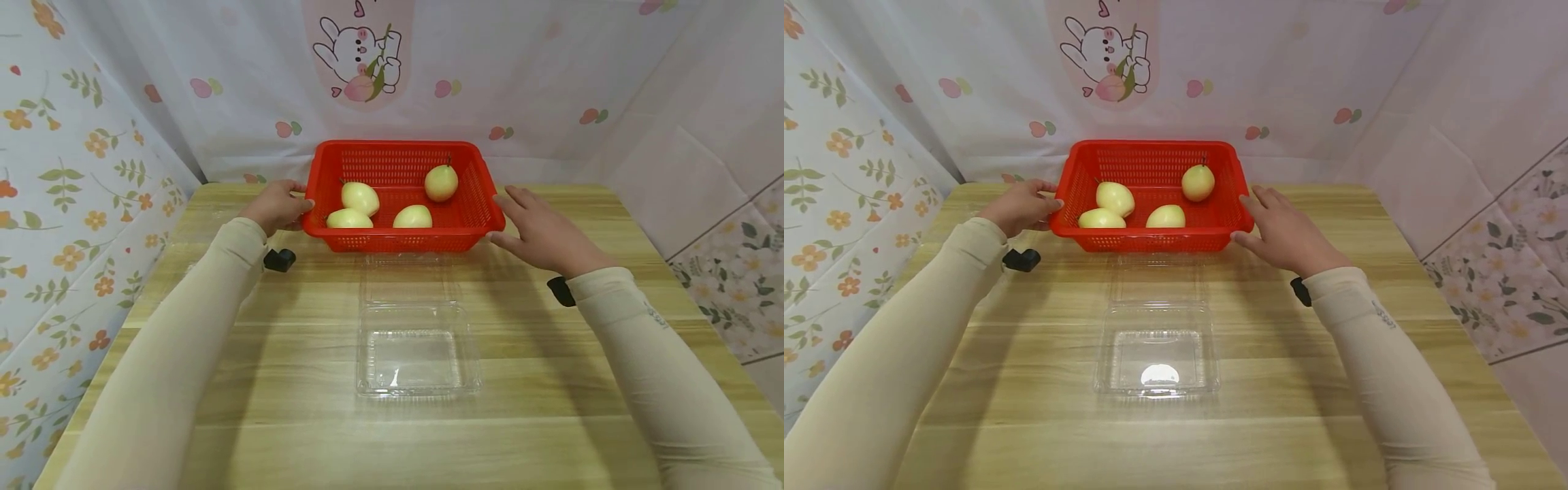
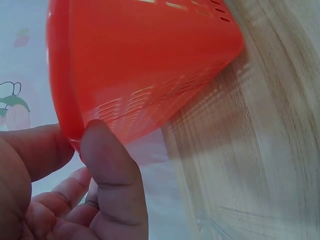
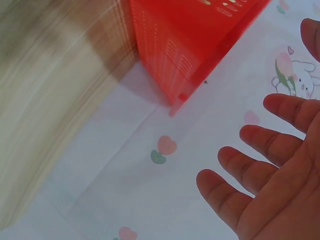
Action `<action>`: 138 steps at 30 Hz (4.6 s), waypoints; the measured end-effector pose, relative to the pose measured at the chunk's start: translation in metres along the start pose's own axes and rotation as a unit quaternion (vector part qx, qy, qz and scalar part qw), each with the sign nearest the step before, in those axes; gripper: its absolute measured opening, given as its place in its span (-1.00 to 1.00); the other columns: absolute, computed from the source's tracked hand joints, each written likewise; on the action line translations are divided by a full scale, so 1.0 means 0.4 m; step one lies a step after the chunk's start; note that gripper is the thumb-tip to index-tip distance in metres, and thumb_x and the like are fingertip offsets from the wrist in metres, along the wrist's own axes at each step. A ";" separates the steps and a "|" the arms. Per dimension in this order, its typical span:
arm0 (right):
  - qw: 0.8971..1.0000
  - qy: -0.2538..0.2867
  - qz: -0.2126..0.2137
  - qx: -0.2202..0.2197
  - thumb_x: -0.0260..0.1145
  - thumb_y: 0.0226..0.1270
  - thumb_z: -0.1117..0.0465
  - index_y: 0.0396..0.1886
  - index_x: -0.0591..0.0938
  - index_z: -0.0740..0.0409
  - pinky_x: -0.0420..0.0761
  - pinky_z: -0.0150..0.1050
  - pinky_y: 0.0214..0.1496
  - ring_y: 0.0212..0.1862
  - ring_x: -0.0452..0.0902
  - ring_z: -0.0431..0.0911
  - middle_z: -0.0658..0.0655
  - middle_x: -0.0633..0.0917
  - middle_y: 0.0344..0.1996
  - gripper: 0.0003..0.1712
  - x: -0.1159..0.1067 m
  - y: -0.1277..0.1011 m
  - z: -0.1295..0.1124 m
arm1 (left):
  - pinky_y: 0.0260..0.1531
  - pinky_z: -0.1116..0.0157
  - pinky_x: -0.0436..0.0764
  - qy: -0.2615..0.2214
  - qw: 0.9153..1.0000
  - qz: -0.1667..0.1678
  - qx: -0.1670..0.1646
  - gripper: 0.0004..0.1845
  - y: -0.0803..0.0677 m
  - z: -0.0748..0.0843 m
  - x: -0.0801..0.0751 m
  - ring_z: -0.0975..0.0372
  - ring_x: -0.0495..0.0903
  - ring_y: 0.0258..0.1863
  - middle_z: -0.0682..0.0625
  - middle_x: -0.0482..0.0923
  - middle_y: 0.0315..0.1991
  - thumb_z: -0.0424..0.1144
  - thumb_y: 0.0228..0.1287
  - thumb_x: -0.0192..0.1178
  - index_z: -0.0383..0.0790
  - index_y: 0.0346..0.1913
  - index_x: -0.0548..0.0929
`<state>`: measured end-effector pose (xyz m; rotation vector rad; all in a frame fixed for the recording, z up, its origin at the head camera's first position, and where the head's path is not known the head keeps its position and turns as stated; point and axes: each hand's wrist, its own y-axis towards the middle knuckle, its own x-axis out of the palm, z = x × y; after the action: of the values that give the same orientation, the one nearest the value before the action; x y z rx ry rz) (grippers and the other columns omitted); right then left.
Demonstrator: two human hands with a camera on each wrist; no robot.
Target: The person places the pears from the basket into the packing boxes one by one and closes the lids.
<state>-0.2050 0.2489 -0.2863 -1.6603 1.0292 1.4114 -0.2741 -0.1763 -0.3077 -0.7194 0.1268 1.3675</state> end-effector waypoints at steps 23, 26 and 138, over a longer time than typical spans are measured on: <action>0.998 -0.021 -0.049 -0.037 0.22 0.44 -0.11 0.53 0.19 0.25 0.11 0.25 0.43 0.50 -0.07 0.33 0.40 0.10 0.50 -0.14 -0.019 0.075 -0.038 | 0.07 0.05 0.60 0.025 1.000 -0.001 0.000 -0.49 -0.015 0.015 0.007 0.00 0.66 -0.16 -0.28 0.48 0.09 -0.27 0.54 -0.01 -0.35 0.43 0.20; 0.998 -0.014 -0.053 -0.041 0.23 0.44 -0.10 0.52 0.20 0.25 0.12 0.26 0.42 0.49 -0.05 0.34 0.40 0.11 0.50 -0.15 -0.024 0.089 -0.042 | 0.04 0.08 0.62 0.024 1.000 0.001 -0.001 -0.50 -0.016 0.016 0.008 0.03 0.66 -0.21 -0.27 0.49 0.08 -0.27 0.54 -0.01 -0.35 0.42 0.21; 0.974 -0.075 -0.202 -0.067 0.24 0.42 -0.11 0.50 0.30 0.10 0.20 0.13 0.44 0.47 0.12 0.16 0.22 0.33 0.44 -0.23 0.008 0.391 -0.162 | 0.05 0.07 0.60 0.024 0.999 -0.004 -0.021 -0.60 -0.013 0.012 0.006 0.04 0.58 -0.24 -0.24 0.46 0.04 -0.26 0.53 0.00 -0.32 0.31 0.29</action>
<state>-0.3191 0.1239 -0.2840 -1.7103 0.4829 1.3254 -0.2704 -0.1718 -0.3033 -0.7879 0.1332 1.3495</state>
